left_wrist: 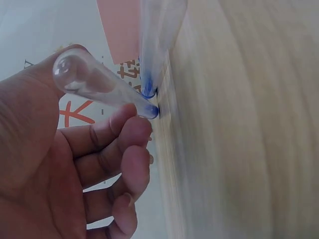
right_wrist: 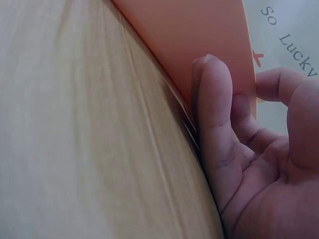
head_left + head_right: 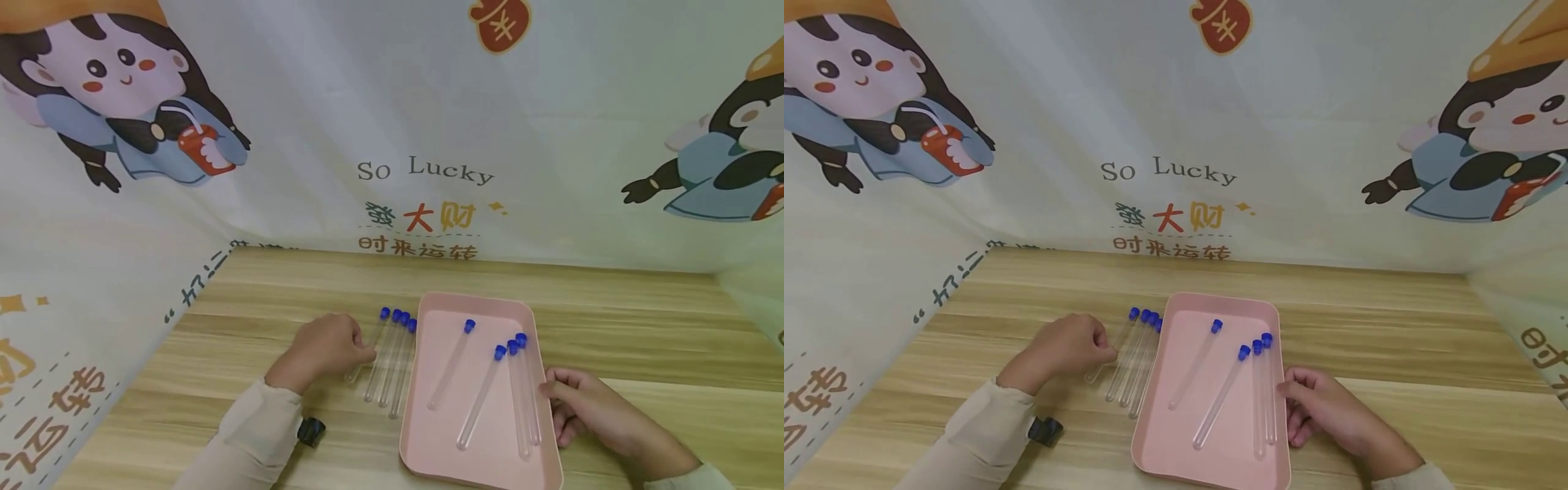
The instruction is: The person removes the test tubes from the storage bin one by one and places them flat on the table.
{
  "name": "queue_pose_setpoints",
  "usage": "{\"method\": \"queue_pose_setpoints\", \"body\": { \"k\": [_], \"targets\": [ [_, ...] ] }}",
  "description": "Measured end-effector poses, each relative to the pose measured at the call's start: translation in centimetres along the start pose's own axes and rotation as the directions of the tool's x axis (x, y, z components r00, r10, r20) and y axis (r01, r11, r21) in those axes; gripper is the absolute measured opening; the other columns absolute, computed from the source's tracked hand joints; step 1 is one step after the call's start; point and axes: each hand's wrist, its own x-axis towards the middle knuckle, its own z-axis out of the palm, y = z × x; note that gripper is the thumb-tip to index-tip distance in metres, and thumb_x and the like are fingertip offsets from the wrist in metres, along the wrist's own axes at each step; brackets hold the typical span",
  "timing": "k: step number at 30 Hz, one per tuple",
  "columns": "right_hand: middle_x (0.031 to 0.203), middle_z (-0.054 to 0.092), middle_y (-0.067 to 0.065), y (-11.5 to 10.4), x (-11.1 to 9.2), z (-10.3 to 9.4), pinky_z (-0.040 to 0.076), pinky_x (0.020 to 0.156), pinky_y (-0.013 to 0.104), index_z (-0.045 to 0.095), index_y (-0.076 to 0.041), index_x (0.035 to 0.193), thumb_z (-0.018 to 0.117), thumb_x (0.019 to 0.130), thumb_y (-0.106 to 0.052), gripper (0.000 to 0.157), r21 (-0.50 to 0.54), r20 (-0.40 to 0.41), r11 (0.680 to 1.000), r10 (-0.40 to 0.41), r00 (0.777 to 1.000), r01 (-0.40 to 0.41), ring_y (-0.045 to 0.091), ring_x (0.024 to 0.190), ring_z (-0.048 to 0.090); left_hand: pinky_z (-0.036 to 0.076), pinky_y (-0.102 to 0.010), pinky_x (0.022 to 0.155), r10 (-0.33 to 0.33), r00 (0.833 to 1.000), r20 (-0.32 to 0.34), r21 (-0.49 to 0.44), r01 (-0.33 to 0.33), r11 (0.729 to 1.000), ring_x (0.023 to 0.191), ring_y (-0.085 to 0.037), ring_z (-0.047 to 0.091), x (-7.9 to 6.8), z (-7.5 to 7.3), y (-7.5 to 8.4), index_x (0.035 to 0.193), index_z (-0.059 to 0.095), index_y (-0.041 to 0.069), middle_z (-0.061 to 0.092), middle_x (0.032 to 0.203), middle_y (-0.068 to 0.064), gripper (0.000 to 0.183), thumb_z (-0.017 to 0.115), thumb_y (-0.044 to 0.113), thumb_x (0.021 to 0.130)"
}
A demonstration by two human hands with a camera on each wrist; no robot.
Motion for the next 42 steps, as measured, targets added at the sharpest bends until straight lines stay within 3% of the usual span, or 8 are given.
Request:
{"method": "queue_pose_setpoints", "body": {
  "k": [13, 30, 42],
  "targets": [
    [0.072, 0.062, -0.001, 0.05, 0.0, -0.03, 0.055, 0.054, 0.027, 0.052, -0.015, 0.087, 0.049, 0.102, -0.017, 0.016, 0.001, 0.003, 1.0, -0.005, 1.0, 0.005, 0.008, 0.058, 0.062, 0.021, -0.027, 0.046, -0.003, 0.999, 0.049, 0.036, 0.002, 0.999, 0.049, -0.009, 0.027, -0.28, -0.05, 0.23, 0.049, 0.038, 0.021, 0.028, 0.049, 0.01, 0.048, 0.067, 0.037, 0.083],
    [0.072, 0.061, -0.001, -0.31, -0.1, 0.16, 0.055, 0.054, 0.027, 0.052, -0.013, 0.088, 0.049, 0.101, -0.017, 0.015, -0.02, -0.014, 1.0, -0.006, 1.0, 0.005, 0.008, 0.058, 0.062, 0.019, -0.026, 0.046, 0.021, 0.997, 0.071, 0.066, -0.026, 0.997, 0.047, -0.008, 0.025, -0.43, 0.05, 0.17, 0.048, 0.036, 0.021, 0.025, 0.045, 0.012, 0.044, 0.066, 0.028, 0.08],
    [0.072, 0.061, -0.001, -0.29, 0.01, 0.01, 0.055, 0.054, 0.027, 0.053, -0.014, 0.088, 0.048, 0.102, -0.017, 0.015, -0.02, -0.002, 1.0, -0.006, 1.0, 0.006, 0.008, 0.058, 0.062, 0.02, -0.026, 0.046, 0.024, 0.996, 0.083, 0.097, -0.033, 0.995, 0.047, -0.008, 0.023, -0.38, 0.15, -0.2, 0.048, 0.035, 0.022, 0.024, 0.046, 0.012, 0.048, 0.065, 0.036, 0.082]
  ]
}}
